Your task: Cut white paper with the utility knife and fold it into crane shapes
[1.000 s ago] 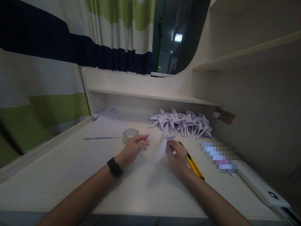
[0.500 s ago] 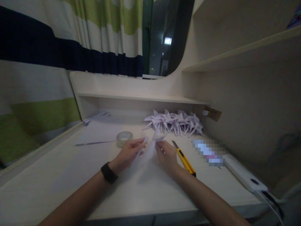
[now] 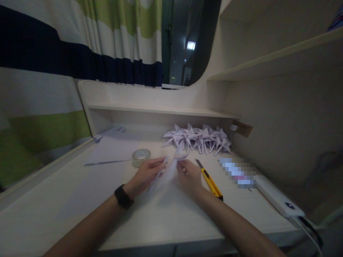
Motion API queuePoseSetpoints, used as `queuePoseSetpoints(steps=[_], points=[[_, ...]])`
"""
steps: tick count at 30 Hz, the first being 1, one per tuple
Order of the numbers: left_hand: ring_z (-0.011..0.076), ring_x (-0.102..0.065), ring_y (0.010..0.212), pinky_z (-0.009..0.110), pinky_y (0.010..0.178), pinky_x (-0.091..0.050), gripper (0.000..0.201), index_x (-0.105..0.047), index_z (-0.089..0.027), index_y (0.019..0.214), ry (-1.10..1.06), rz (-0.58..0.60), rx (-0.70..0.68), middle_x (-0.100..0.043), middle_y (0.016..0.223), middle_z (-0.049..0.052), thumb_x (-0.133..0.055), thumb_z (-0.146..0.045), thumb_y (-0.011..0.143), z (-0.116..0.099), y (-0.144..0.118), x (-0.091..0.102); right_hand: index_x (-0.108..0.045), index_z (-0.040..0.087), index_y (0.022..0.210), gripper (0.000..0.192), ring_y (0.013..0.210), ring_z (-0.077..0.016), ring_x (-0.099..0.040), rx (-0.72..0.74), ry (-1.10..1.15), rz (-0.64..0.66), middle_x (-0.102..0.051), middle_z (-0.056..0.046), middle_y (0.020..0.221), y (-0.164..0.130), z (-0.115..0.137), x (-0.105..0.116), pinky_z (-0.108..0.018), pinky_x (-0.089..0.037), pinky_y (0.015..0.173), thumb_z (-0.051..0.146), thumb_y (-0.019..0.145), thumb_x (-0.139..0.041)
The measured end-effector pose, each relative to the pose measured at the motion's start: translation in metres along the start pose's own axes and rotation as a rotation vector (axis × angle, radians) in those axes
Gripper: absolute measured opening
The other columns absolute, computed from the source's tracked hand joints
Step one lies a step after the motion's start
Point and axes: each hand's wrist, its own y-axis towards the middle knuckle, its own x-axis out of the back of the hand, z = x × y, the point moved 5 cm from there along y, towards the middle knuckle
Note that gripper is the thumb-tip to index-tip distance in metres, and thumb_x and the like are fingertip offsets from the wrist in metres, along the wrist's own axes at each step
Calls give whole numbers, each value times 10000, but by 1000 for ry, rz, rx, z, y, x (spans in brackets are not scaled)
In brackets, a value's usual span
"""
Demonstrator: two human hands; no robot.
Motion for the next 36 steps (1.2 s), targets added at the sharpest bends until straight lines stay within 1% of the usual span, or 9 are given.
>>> queuePoseSetpoints(steps=[2,6,9,14,19,24,31,36], points=[[208,-600,943,339,870,-433,368,-653,-170,1184,9,-7,-2,-677,1114,105,-627,-256,827,0,0,1,-632,170,865,112,659,-151,-623,17,-1,3,-677,-58,765,0,1,0,-254,-468,587,155,882,-522],[230,-604,932,346,826,-460,393,-668,-155,1158,76,-78,11,-687,1085,115,-675,-288,789,5,1,8,-620,173,838,109,632,-149,-608,69,-34,26,-658,-48,716,0,3,-1,-251,-455,570,153,884,-523],[220,-612,894,349,822,-464,400,-656,-161,1179,65,-50,13,-694,1060,110,-661,-302,805,8,1,7,-614,175,813,119,620,-148,-601,101,-83,34,-648,-43,685,0,4,-1,-251,-448,570,156,888,-524],[209,-620,876,346,842,-452,383,-648,-167,1192,54,-9,5,-703,1033,100,-636,-293,831,3,0,2,-609,171,840,102,685,-161,-620,137,-105,57,-670,-62,746,-1,5,-1,-262,-467,631,141,885,-522],[230,-619,961,345,877,-442,379,-645,-174,1196,13,5,2,-686,1104,106,-630,-295,837,-1,-2,-1,-612,178,837,111,670,-158,-612,125,-106,60,-663,-56,733,-1,4,-1,-262,-460,618,151,887,-516],[254,-604,1026,360,909,-437,384,-656,-166,1180,14,-8,3,-672,1142,121,-647,-309,823,-7,-4,-4,-612,173,804,124,641,-151,-602,118,-120,58,-650,-47,696,0,5,0,-255,-438,593,150,884,-520],[259,-598,1053,386,946,-426,400,-658,-169,1176,-50,0,-1,-654,1181,123,-664,-327,809,-5,-2,-4,-615,178,838,109,645,-155,-603,102,-100,60,-656,-51,714,1,6,0,-260,-444,596,159,887,-520],[259,-599,1052,392,965,-410,386,-677,-162,1146,-23,-20,-8,-663,1165,124,-674,-331,798,-7,-2,-4,-615,177,849,95,647,-151,-607,102,-73,47,-661,-50,724,0,6,1,-255,-450,588,150,880,-530]])
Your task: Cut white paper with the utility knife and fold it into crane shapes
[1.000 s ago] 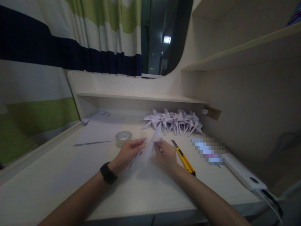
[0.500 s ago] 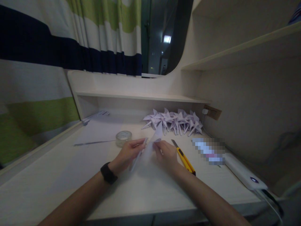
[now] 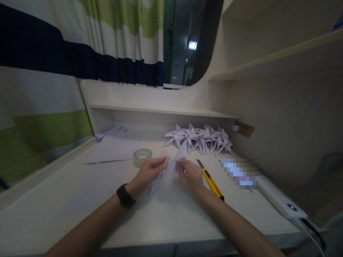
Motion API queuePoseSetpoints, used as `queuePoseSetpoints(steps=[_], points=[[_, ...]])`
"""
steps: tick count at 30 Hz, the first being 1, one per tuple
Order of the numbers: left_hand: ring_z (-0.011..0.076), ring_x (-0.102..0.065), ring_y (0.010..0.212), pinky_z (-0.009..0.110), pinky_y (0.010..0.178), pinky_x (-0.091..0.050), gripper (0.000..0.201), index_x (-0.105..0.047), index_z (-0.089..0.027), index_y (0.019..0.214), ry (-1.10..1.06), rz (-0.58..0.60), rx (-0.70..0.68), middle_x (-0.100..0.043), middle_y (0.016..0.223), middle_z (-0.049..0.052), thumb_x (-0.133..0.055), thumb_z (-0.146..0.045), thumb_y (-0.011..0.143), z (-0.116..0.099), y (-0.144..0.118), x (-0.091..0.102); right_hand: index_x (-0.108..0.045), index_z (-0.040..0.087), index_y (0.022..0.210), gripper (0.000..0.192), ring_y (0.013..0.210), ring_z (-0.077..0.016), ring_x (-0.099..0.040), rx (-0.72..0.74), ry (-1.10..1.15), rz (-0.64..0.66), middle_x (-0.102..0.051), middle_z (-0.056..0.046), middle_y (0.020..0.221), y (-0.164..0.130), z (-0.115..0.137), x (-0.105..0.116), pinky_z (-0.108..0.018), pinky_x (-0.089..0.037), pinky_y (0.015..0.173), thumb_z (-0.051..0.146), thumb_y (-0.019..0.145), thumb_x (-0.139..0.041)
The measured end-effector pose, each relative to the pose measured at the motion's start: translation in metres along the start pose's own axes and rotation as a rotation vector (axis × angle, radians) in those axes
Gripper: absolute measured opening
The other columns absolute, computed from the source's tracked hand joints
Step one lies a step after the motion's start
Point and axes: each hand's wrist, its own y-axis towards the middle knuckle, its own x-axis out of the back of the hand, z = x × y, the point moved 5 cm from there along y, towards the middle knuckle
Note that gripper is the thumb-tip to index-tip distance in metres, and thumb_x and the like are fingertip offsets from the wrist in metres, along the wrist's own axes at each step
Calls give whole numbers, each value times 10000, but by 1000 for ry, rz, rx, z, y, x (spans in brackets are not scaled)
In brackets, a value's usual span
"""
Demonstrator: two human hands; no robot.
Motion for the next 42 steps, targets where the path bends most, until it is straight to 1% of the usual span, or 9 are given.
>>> queuePoseSetpoints(steps=[5,9,12,19,24,27,30,35,42], points=[[259,-605,1030,403,950,-419,393,-676,-159,1144,-1,-15,10,-671,1148,123,-678,-332,791,2,1,1,-619,173,848,83,647,-155,-611,-5,3,-1,-659,-50,720,0,0,0,-256,-446,582,141,867,-545],[253,-596,1049,388,955,-415,382,-676,-162,1145,26,-37,10,-666,1162,118,-674,-317,795,5,1,4,-621,171,841,84,649,-151,-610,-2,3,-11,-657,-46,713,0,0,0,-253,-449,583,141,865,-546],[247,-607,1026,381,937,-428,381,-673,-163,1150,39,-54,19,-664,1166,120,-667,-320,802,6,1,5,-620,175,843,83,639,-149,-604,-18,15,-12,-652,-44,706,0,0,0,-253,-451,579,151,867,-544],[240,-603,1038,371,939,-430,374,-664,-176,1166,24,-28,6,-671,1153,111,-645,-324,823,5,0,4,-625,174,866,78,611,-144,-597,-31,28,-4,-648,-37,699,-1,-1,0,-251,-446,555,155,858,-550],[237,-617,986,359,884,-458,404,-669,-158,1156,12,-89,49,-675,1136,125,-681,-333,792,14,2,9,-629,180,882,87,624,-146,-609,-37,36,-7,-660,-44,727,-2,-1,0,-253,-455,562,165,860,-547],[239,-609,1008,361,901,-452,415,-654,-157,1178,0,-47,42,-676,1133,120,-664,-340,806,14,2,7,-628,180,877,88,624,-146,-606,-33,33,-2,-654,-42,714,-2,-1,-1,-252,-453,561,163,863,-543],[236,-612,1002,357,904,-449,399,-658,-163,1174,17,-8,12,-683,1118,111,-644,-347,821,8,1,3,-622,179,865,77,621,-147,-601,-32,31,-8,-652,-42,711,-1,0,-1,-254,-453,566,159,862,-548],[253,-606,1012,367,887,-458,398,-667,-165,1161,61,-16,18,-685,1112,112,-651,-350,809,4,0,2,-621,176,855,81,621,-147,-607,-21,23,-9,-660,-44,708,-1,0,0,-254,-457,569,151,861,-544],[235,-610,969,351,867,-451,381,-672,-177,1154,43,-23,17,-696,1076,100,-667,-314,799,12,2,7,-624,179,871,92,635,-151,-614,-17,21,-12,-671,-51,734,0,1,1,-258,-460,569,149,864,-537]])
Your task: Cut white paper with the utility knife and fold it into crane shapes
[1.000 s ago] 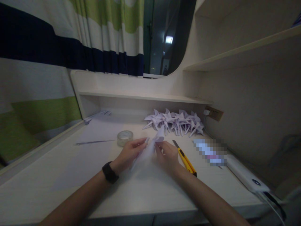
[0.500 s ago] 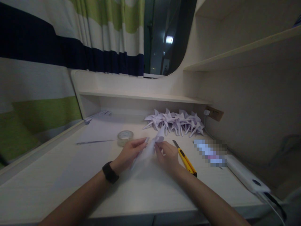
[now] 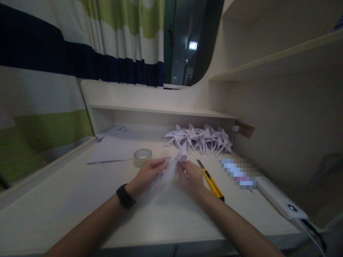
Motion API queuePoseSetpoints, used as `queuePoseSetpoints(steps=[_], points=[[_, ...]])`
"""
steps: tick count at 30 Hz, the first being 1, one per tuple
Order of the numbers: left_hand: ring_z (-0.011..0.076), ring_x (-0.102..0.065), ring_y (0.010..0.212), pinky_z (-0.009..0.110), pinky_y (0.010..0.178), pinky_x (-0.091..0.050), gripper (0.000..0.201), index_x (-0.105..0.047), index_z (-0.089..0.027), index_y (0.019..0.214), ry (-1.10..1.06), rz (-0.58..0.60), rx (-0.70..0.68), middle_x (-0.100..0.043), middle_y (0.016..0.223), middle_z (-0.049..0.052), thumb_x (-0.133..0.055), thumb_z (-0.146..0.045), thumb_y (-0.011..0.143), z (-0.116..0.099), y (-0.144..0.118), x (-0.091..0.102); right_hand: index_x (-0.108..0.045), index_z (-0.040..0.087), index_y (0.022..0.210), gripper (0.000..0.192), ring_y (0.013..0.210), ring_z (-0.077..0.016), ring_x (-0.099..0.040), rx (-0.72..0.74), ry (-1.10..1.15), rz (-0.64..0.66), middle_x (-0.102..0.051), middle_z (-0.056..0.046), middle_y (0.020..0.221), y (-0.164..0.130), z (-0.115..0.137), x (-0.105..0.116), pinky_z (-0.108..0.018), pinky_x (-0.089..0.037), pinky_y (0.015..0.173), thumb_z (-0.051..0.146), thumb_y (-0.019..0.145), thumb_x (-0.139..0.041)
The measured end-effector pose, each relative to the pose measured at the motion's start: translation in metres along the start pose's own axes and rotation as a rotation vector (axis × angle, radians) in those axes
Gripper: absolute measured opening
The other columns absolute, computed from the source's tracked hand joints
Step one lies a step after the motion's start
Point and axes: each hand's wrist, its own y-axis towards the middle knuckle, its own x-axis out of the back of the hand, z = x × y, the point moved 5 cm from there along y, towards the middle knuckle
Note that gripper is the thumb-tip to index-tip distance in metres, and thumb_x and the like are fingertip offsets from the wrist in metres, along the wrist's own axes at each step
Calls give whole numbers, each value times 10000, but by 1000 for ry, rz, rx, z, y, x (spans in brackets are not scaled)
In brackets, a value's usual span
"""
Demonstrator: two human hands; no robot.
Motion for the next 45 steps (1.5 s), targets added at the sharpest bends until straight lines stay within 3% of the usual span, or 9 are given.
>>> queuePoseSetpoints(steps=[9,14,19,28,45], points=[[188,-602,834,279,683,-445,372,-673,-178,1143,54,-41,22,-695,1036,105,-614,-388,843,4,1,6,-619,180,868,93,615,-153,-596,-15,9,20,-646,-46,702,0,-1,-1,-263,-446,566,165,874,-528],[157,-603,761,254,632,-442,413,-672,-167,1132,16,-157,32,-696,993,102,-713,-337,758,9,2,15,-624,179,892,93,623,-152,-609,6,15,-3,-659,-50,719,-1,0,0,-257,-456,562,157,868,-537],[172,-637,739,256,586,-474,376,-706,-168,1056,108,-243,66,-695,1010,98,-720,-360,733,3,0,16,-616,177,878,78,647,-156,-618,25,30,10,-666,-54,738,-2,0,-2,-257,-464,575,135,857,-554],[185,-659,775,248,599,-513,325,-722,-152,1005,187,-210,54,-712,963,93,-687,-356,755,-8,-2,8,-612,172,867,78,645,-151,-609,41,33,26,-666,-54,738,-2,1,-3,-260,-464,586,131,866,-545],[167,-635,768,233,601,-500,300,-726,-158,1015,183,-182,17,-714,963,89,-677,-326,771,-5,-2,10,-619,170,837,95,613,-142,-594,44,-9,34,-652,-46,697,-1,1,-3,-250,-440,567,152,876,-533]])
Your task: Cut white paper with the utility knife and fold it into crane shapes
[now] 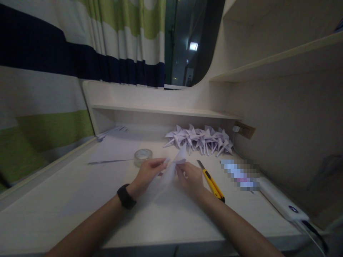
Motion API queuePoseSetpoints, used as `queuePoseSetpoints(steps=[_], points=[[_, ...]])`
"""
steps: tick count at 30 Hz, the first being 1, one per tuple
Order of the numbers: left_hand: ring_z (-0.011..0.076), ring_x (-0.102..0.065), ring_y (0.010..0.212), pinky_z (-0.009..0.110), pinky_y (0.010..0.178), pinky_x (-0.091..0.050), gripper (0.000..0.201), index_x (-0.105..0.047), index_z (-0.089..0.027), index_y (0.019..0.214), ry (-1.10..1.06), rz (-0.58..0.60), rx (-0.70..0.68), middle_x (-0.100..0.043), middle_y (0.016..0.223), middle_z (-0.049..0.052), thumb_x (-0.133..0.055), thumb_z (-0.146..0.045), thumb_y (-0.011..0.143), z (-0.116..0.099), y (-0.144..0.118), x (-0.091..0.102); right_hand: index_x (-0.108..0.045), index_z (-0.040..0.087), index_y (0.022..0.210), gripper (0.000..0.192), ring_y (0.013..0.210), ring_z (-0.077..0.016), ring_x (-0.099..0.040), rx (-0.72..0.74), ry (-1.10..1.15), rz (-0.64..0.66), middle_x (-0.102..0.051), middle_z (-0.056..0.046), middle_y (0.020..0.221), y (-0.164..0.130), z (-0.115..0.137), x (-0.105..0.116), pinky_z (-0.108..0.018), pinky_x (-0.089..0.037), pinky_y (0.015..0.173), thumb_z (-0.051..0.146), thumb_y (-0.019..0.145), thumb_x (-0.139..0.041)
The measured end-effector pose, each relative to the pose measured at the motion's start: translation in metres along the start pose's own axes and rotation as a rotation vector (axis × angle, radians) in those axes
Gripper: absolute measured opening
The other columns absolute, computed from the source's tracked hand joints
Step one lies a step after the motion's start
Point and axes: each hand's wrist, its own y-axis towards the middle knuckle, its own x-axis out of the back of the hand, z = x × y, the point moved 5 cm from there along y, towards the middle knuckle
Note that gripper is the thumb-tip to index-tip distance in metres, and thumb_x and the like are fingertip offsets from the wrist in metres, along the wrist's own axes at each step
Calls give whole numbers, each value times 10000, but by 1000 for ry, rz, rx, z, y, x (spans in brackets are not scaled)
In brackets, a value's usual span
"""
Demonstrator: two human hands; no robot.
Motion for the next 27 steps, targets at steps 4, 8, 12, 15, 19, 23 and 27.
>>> queuePoseSetpoints(steps=[4,8,12,15,19,23,27], points=[[161,-626,746,236,606,-494,301,-729,-158,1015,14,-3,-18,-714,952,86,-681,-324,768,-2,-1,0,-613,167,828,90,605,-140,-582,0,1,3,-645,-43,689,1,1,0,-251,-431,560,143,872,-538],[158,-618,714,238,587,-486,315,-732,-155,1009,2,-15,-6,-711,937,90,-690,-336,755,-1,0,-1,-609,170,828,85,598,-142,-575,3,2,3,-638,-41,680,0,1,0,-252,-425,553,148,871,-539],[158,-615,701,237,574,-481,309,-736,-155,989,-13,-29,-7,-711,908,89,-700,-337,742,2,2,0,-615,170,838,79,598,-145,-577,-2,-5,9,-636,-41,680,0,0,-1,-255,-425,558,148,867,-545],[157,-617,712,235,579,-483,299,-731,-160,1000,0,-17,-9,-711,920,88,-687,-329,758,1,2,0,-616,170,835,74,605,-146,-583,-1,-3,5,-640,-41,685,-1,0,-1,-255,-431,571,142,862,-553],[152,-620,711,230,581,-486,290,-728,-160,1002,8,-5,-5,-713,927,85,-677,-325,770,-1,0,-1,-616,172,833,77,612,-148,-587,1,3,2,-645,-44,693,-1,1,0,-253,-434,574,144,864,-551],[155,-629,721,231,586,-492,291,-725,-163,1004,8,2,-10,-716,947,84,-672,-333,774,-2,-1,-2,-613,169,820,87,604,-147,-587,1,-6,0,-639,-42,675,-1,1,0,-253,-433,572,146,867,-544],[172,-638,737,241,585,-498,311,-728,-154,1002,28,-24,-8,-719,940,92,-686,-343,759,-5,-3,-2,-616,171,834,88,623,-153,-598,-1,-12,6,-647,-50,694,-1,0,-2,-259,-442,585,149,867,-537]])
